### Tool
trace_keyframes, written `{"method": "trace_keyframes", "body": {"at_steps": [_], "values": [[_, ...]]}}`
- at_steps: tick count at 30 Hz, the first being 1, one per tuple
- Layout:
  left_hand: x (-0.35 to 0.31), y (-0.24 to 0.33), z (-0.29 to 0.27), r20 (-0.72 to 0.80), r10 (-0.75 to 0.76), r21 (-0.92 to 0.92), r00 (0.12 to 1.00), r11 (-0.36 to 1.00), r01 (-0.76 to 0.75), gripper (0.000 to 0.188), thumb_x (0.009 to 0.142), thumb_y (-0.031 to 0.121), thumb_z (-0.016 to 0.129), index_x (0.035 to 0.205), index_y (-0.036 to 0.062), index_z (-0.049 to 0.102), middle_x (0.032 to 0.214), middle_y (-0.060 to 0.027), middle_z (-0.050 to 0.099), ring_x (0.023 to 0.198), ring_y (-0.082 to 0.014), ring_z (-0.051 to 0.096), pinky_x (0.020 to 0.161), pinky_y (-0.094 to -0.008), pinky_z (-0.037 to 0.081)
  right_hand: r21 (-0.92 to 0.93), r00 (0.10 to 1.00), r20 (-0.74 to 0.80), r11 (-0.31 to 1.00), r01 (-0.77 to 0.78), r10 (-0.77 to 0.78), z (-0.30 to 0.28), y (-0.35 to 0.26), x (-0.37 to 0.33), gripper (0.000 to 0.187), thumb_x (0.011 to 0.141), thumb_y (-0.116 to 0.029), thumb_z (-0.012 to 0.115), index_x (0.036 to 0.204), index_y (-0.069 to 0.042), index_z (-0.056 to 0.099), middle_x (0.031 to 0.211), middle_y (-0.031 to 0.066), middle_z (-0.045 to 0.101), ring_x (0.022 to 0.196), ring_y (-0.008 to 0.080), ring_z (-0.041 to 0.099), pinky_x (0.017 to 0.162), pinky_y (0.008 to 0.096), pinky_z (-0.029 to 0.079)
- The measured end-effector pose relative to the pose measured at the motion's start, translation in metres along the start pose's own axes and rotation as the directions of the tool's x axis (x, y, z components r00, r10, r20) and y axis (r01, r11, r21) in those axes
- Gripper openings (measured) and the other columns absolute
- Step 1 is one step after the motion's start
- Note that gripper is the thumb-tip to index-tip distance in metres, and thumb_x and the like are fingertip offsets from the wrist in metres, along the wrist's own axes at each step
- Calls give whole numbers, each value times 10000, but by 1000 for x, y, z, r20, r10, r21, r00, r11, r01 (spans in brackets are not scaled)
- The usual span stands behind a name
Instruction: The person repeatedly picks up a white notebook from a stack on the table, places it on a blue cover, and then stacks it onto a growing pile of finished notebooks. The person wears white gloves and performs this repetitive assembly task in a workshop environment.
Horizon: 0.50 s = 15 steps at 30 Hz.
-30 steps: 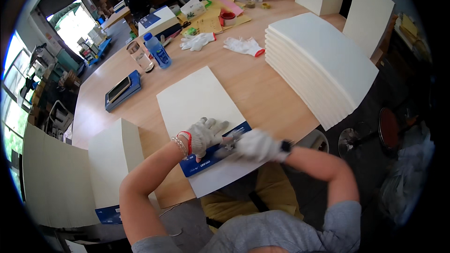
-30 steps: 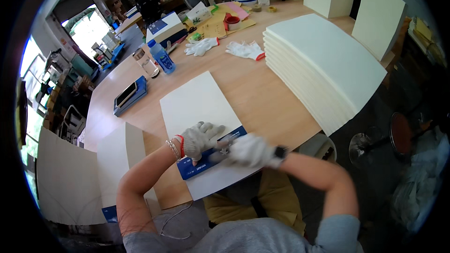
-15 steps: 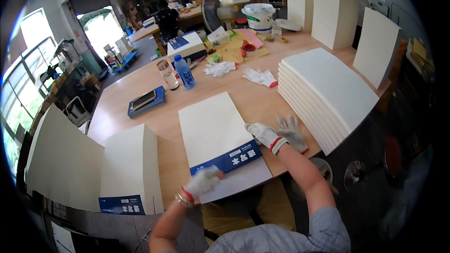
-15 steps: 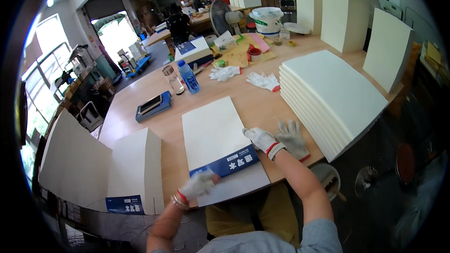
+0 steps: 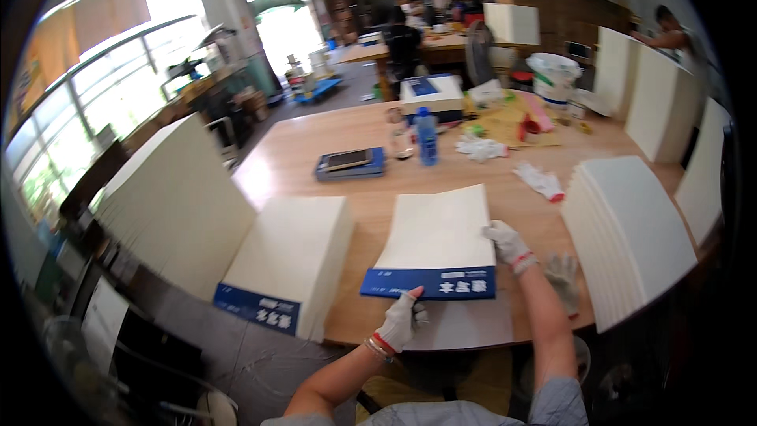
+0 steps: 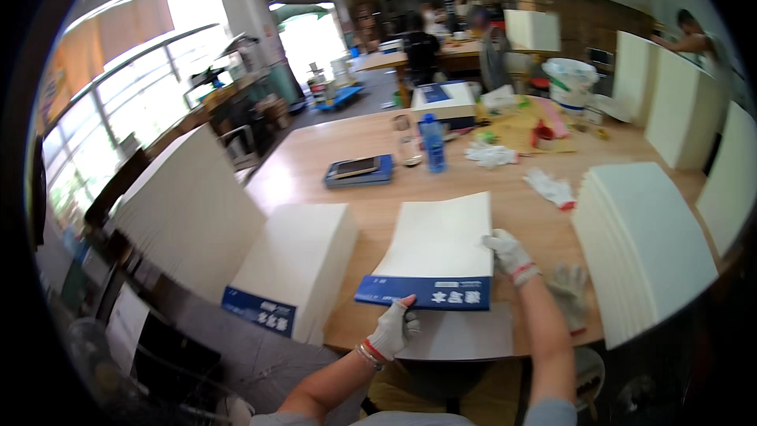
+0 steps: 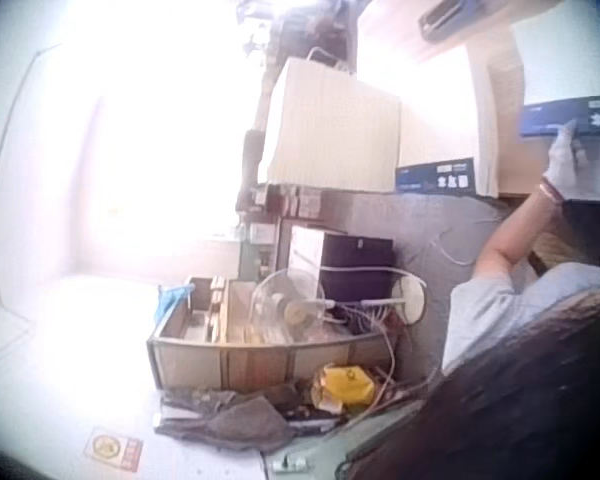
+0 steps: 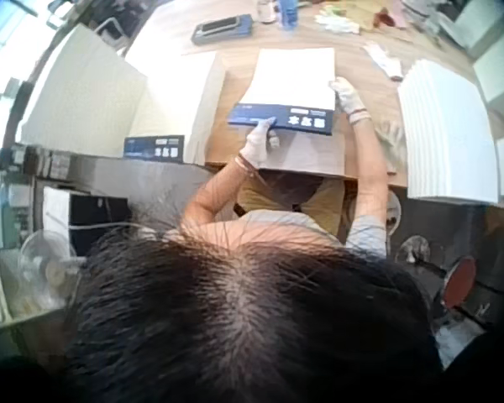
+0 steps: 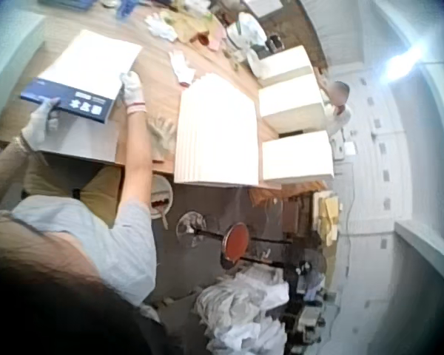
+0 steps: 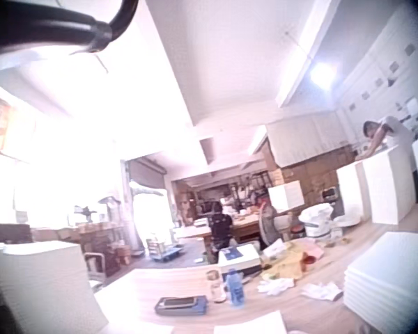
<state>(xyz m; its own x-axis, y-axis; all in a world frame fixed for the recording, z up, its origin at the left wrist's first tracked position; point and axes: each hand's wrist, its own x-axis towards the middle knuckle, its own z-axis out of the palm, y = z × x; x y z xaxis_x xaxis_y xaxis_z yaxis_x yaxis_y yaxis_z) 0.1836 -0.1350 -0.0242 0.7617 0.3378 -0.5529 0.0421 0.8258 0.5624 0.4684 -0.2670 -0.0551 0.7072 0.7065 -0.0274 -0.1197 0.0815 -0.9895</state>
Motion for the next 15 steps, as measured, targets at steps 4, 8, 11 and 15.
{"method": "trace_keyframes", "body": {"at_steps": [4, 8, 11, 15], "values": [[-60, 29, -16, 133, 495, 440, 858, 747, -499, 258, 882, 323, 707, 893, 82, 615, 728, -15, 603, 578, -148, 552, 570, -300, 508, 335, 981, 31, 927, 171, -192, 63, -9, -29, 338, 926, -232, 593, 1127, 31, 525, 959, 60, 615, 772, 114, 593, 690, 244, 511], [-111, 67, -84, 107, 869, 633, 482, 315, -707, 423, 862, 119, 701, 1228, 10, 519, 1134, -85, 597, 991, -155, 565, 870, -297, 485, 237, 943, 68, 923, 303, -327, 159, -27, -33, 320, 924, -245, 628, 1100, -2, 519, 854, 43, 608, 671, 99, 575, 580, 227, 499], [-139, 108, -116, -143, 965, 439, 219, 260, -860, 664, 837, 2, 680, 1419, 17, 360, 1300, -128, 511, 1124, -197, 516, 961, -317, 445, 138, 935, 197, 952, 272, -295, 238, -44, -24, 293, 913, -260, 642, 1033, -22, 521, 787, 40, 605, 598, 102, 570, 506, 247, 491], [-118, 148, -175, -216, 966, 919, -143, 151, -364, 774, 861, 65, 627, 1492, -17, 186, 1439, -197, 371, 1290, -278, 404, 1085, -371, 321, -58, 961, 261, 992, 108, -90, 322, -33, 0, 348, 900, -289, 638, 1049, -18, 478, 799, 75, 627, 570, 145, 616, 485, 280, 496]]}}
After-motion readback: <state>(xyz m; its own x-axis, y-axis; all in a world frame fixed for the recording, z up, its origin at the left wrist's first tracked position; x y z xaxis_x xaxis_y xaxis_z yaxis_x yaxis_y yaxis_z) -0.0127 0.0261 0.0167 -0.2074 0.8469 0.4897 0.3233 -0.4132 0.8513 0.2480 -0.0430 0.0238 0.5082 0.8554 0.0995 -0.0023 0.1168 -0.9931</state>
